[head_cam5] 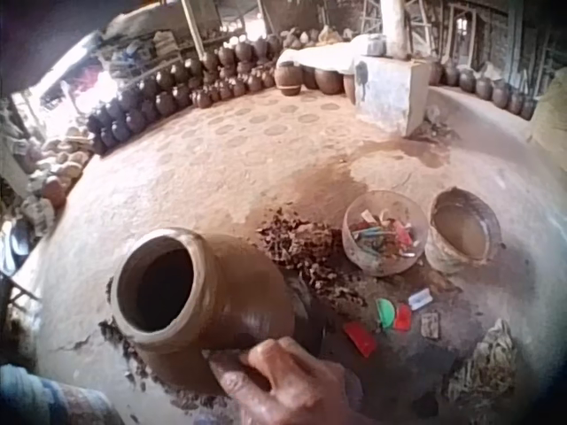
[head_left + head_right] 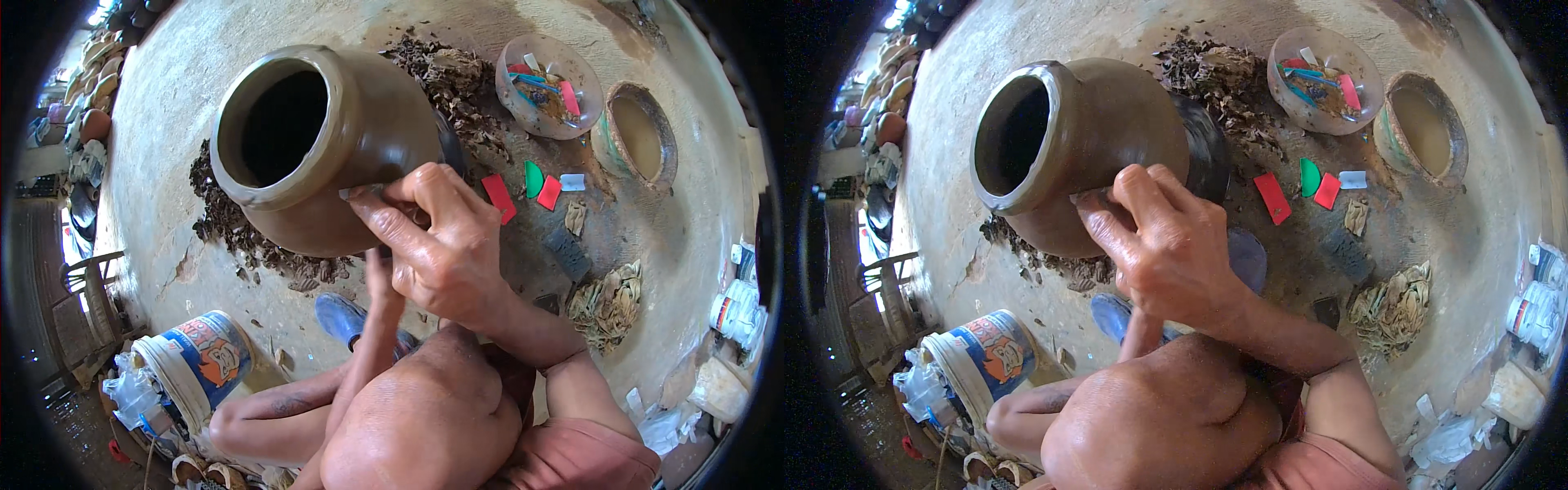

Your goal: The person smooths and finishes the exterior of a clay pot by hand using a scraper and a small rib tool while rotating the pot on a manual wheel.

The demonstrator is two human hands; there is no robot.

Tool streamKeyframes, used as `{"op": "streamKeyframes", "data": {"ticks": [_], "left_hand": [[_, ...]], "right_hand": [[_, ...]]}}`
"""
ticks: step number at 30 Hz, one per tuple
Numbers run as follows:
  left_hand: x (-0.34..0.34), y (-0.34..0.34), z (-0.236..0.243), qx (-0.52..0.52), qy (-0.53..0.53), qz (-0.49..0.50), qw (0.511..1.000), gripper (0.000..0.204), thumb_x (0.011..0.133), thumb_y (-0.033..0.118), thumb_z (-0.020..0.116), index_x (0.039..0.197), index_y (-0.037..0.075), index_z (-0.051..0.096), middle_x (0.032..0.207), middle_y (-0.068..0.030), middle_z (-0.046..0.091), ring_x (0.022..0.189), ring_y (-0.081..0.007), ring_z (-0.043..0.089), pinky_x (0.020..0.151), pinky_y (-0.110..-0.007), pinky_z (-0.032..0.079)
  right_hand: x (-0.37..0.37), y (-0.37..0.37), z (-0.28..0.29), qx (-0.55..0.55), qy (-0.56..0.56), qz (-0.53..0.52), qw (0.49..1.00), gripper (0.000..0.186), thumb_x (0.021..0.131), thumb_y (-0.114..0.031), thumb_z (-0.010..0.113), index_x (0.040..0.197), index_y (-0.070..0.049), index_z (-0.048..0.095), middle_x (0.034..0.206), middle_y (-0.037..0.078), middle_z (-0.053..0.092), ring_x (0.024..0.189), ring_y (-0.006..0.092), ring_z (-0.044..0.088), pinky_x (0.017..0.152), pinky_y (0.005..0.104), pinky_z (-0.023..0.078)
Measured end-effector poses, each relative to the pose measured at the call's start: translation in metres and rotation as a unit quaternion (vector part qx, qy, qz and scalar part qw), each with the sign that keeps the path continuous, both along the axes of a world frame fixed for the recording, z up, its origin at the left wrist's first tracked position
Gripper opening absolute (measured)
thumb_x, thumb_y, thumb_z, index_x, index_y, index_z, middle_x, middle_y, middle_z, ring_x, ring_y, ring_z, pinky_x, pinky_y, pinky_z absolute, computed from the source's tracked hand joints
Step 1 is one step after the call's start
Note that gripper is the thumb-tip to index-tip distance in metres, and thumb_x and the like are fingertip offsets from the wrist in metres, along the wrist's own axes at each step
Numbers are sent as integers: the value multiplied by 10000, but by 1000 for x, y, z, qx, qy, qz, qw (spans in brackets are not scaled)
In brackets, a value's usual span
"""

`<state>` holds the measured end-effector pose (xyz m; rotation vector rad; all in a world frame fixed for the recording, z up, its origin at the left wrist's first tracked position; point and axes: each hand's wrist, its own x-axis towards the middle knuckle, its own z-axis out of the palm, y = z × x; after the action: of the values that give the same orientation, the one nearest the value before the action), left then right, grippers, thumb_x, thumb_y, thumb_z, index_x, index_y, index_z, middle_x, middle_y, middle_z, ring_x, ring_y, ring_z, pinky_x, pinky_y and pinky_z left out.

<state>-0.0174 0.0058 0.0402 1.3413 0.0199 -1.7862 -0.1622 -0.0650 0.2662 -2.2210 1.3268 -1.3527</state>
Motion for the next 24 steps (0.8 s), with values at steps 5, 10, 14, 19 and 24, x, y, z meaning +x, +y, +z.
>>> {"op": "streamKeyframes", "data": {"ticks": [5,10,14,19,24], "left_hand": [[129,-44,-1,-129,-14,20,991,463,1028,288,650,1398,26,556,1312,-104,667,1183,-282,677,881,-361,614],[71,-47,-16,-106,-248,185,945,526,1068,399,537,1386,-19,573,1292,-181,669,1146,-328,681,924,-451,592],[-3,32,-24,63,-35,-39,997,970,958,755,517,1558,32,276,1214,-214,676,947,-325,704,703,-412,563],[69,3,-13,-67,-26,31,997,707,1035,605,518,1458,42,457,1263,-173,646,1145,-328,651,802,-455,579],[59,-31,-19,-31,-231,154,960,570,1064,524,486,1315,22,581,1174,-143,686,1003,-247,685,644,-374,565]], "right_hand": [[-5,1,7,2,-29,66,997,524,601,34,763,1112,-77,802,879,60,627,747,216,639,621,334,562],[-33,-50,-12,-66,-97,-104,988,306,781,41,731,1049,-88,803,889,87,709,802,257,706,670,363,581],[-31,-60,-37,-31,-154,-49,986,306,784,85,723,1043,-65,789,918,105,712,845,282,733,714,371,585],[-26,-32,-23,-5,-114,-80,990,298,769,80,710,1023,-58,784,917,102,688,817,284,711,711,385,575],[-16,-19,-31,-3,-122,-77,990,329,751,59,713,1045,-67,789,939,102,675,830,290,701,711,389,580]]}}
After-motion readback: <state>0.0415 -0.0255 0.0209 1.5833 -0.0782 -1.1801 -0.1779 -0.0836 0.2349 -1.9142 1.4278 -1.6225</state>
